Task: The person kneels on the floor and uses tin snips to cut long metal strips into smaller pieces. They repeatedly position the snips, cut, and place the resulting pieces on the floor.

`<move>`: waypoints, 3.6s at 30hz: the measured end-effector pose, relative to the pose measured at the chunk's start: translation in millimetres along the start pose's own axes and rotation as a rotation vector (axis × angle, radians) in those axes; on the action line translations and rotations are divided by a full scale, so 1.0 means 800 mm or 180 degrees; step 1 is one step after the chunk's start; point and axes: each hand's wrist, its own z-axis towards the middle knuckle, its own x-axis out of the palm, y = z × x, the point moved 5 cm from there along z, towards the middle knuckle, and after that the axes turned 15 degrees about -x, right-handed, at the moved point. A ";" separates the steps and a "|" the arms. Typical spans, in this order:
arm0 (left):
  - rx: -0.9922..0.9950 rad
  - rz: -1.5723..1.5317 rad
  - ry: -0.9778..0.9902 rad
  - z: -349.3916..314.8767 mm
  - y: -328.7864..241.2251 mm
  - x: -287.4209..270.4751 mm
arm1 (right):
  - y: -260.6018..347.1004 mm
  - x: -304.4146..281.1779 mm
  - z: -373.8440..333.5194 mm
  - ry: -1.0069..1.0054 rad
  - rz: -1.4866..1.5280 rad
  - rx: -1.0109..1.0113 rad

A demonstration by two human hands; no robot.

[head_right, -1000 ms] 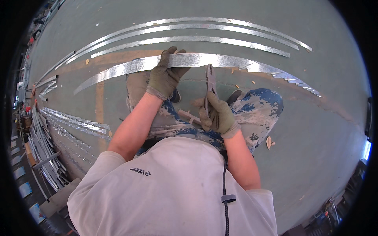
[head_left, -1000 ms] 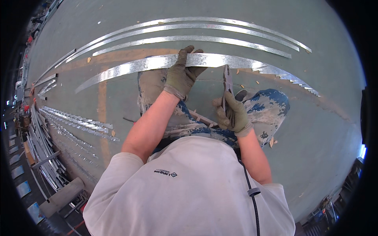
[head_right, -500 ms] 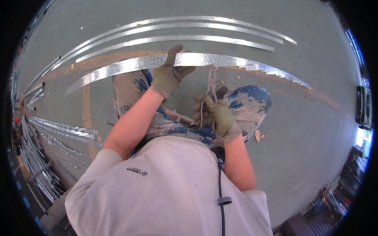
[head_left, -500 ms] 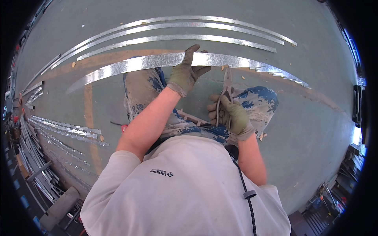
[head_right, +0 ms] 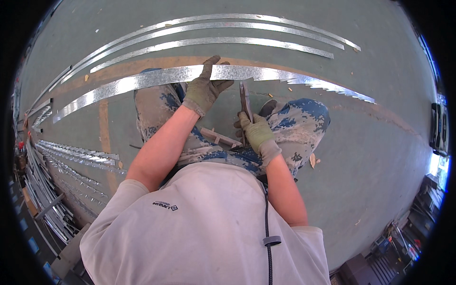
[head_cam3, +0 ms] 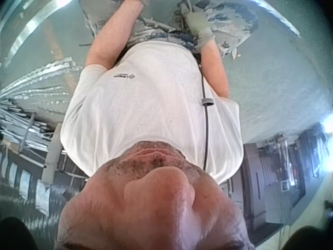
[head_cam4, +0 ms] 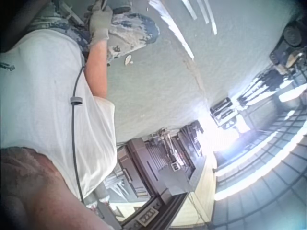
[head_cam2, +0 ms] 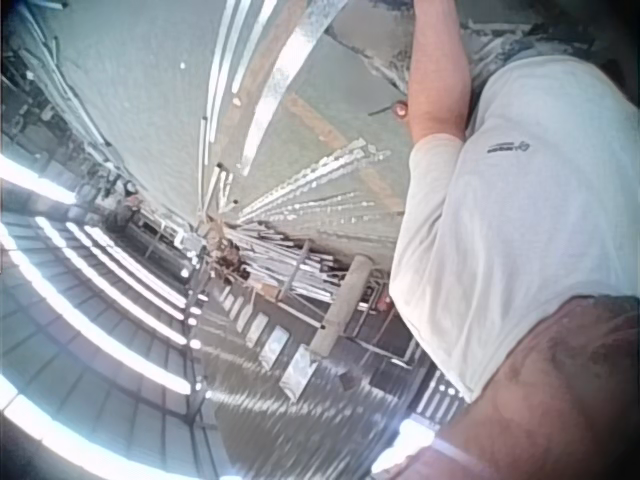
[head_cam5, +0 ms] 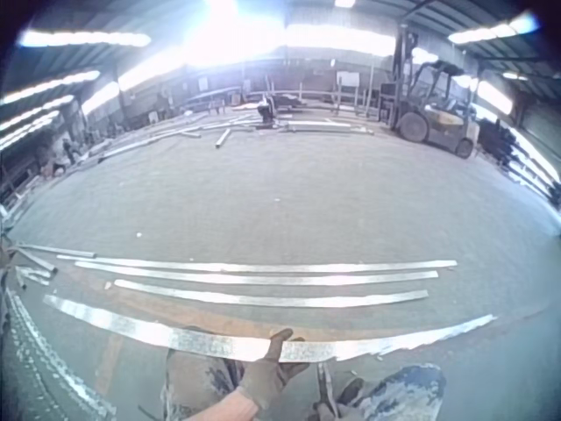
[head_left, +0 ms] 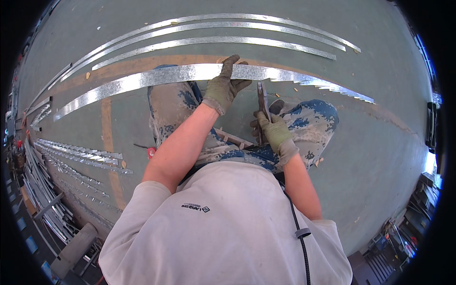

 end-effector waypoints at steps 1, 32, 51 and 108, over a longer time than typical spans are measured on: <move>0.0031 0.0029 0.0067 -0.001 -0.002 0.001 | -0.001 0.000 0.001 0.0004 0.0018 0.0011; -0.0064 0.0040 0.0220 -0.012 -0.009 0.016 | -0.005 0.010 0.014 -0.0106 -0.0052 -0.0250; 0.0023 -0.0194 0.0305 -0.015 -0.009 0.015 | 0.007 0.009 0.008 -0.0016 0.0595 -0.0034; -0.2211 0.1371 -0.1333 -0.012 0.066 0.103 | -0.004 0.038 -0.012 0.1152 0.3179 0.0215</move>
